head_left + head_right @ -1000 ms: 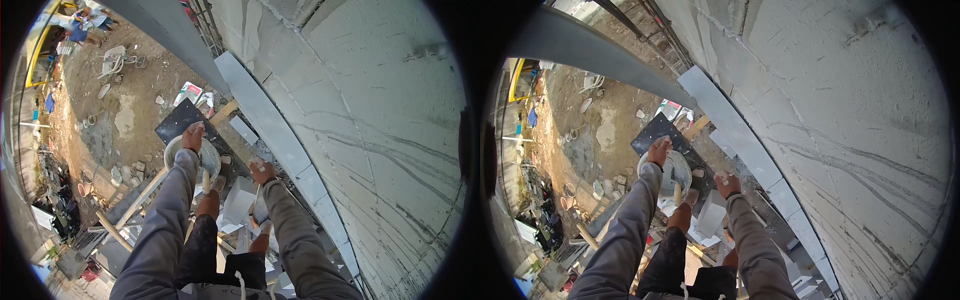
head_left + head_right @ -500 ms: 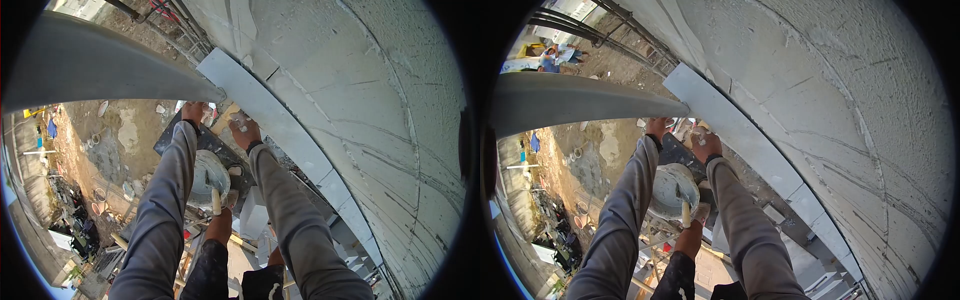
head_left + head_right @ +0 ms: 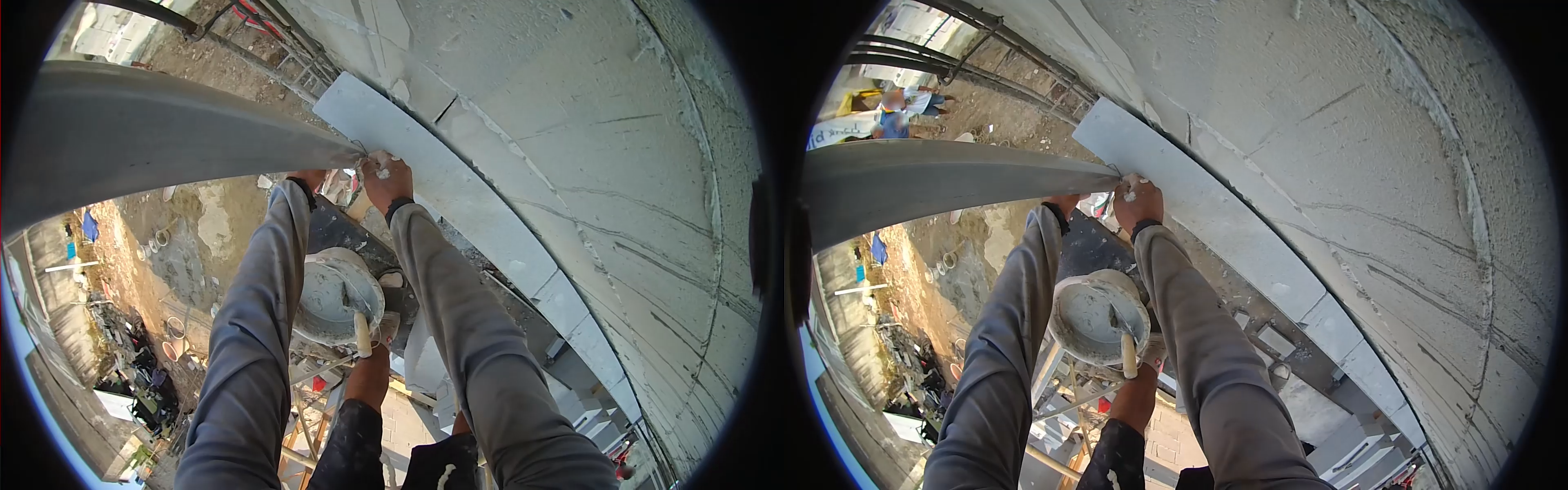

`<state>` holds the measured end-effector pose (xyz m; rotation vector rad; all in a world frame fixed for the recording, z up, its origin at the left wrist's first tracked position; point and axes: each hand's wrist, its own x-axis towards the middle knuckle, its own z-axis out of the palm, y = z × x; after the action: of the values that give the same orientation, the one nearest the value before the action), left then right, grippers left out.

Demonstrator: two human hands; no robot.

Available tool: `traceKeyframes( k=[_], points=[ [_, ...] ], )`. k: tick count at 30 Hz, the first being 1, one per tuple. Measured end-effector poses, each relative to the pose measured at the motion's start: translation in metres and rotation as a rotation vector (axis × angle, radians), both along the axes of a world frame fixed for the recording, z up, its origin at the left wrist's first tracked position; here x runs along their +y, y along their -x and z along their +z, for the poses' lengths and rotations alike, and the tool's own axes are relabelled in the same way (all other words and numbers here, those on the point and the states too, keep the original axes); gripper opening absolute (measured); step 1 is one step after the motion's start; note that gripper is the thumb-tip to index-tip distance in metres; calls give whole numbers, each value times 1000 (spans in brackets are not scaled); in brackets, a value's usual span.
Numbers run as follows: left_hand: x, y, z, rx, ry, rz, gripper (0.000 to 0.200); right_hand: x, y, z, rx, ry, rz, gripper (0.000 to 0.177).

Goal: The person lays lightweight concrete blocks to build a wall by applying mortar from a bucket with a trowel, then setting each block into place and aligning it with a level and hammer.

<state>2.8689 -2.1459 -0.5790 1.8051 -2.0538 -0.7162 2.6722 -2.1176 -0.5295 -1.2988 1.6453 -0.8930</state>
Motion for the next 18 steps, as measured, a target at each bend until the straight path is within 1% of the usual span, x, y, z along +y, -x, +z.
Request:
traceKeyframes(
  k=[1,3,4,5,6,7,8,9,11,12,13,14,15,17,18],
  points=[
    [-4,-2,3,-121,-119,-34,26,-2,-3,3,91,32,-20,16],
    [-9,-11,-10,-245,-234,-76,40,-3,-6,1,113,26,-46,16],
    [-8,-31,-45,-293,-97,-134,39,-4,-8,-1,139,19,-64,15],
    [-7,-43,-64,-341,41,-188,37,-5,-10,-6,136,19,-68,15],
    [-8,-28,-38,-344,40,-191,37,-4,-12,-15,5,-16,-112,13],
    [-7,-8,-13,-360,-28,-159,35,-3,-14,-23,-126,-52,-156,11],
    [-6,5,6,-376,-95,-129,33,-2,-16,-26,-127,-53,-159,11],
    [-5,5,5,-377,-94,-133,33,-2,-18,-30,-250,-109,-198,10],
    [-4,2,0,-251,67,-69,27,-2,-18,-32,-373,-163,-237,10],
    [-7,-2,-7,-252,68,-71,27,-1,-17,-31,-412,-176,-227,9],
    [-11,-6,-13,-176,90,-50,25,-1,-17,-30,-452,-190,-216,9],
    [-12,-4,-6,-101,110,-27,24,0,-17,-35,-454,-193,-216,9],
    [-12,-3,1,-105,107,-26,24,1,-18,-40,-415,-153,-203,9],
    [-17,3,24,33,-97,37,26,5,-22,-47,-380,-111,-191,9],
    [-20,5,34,30,-95,34,26,6,-22,-45,-348,-99,-157,9]
  ],
)
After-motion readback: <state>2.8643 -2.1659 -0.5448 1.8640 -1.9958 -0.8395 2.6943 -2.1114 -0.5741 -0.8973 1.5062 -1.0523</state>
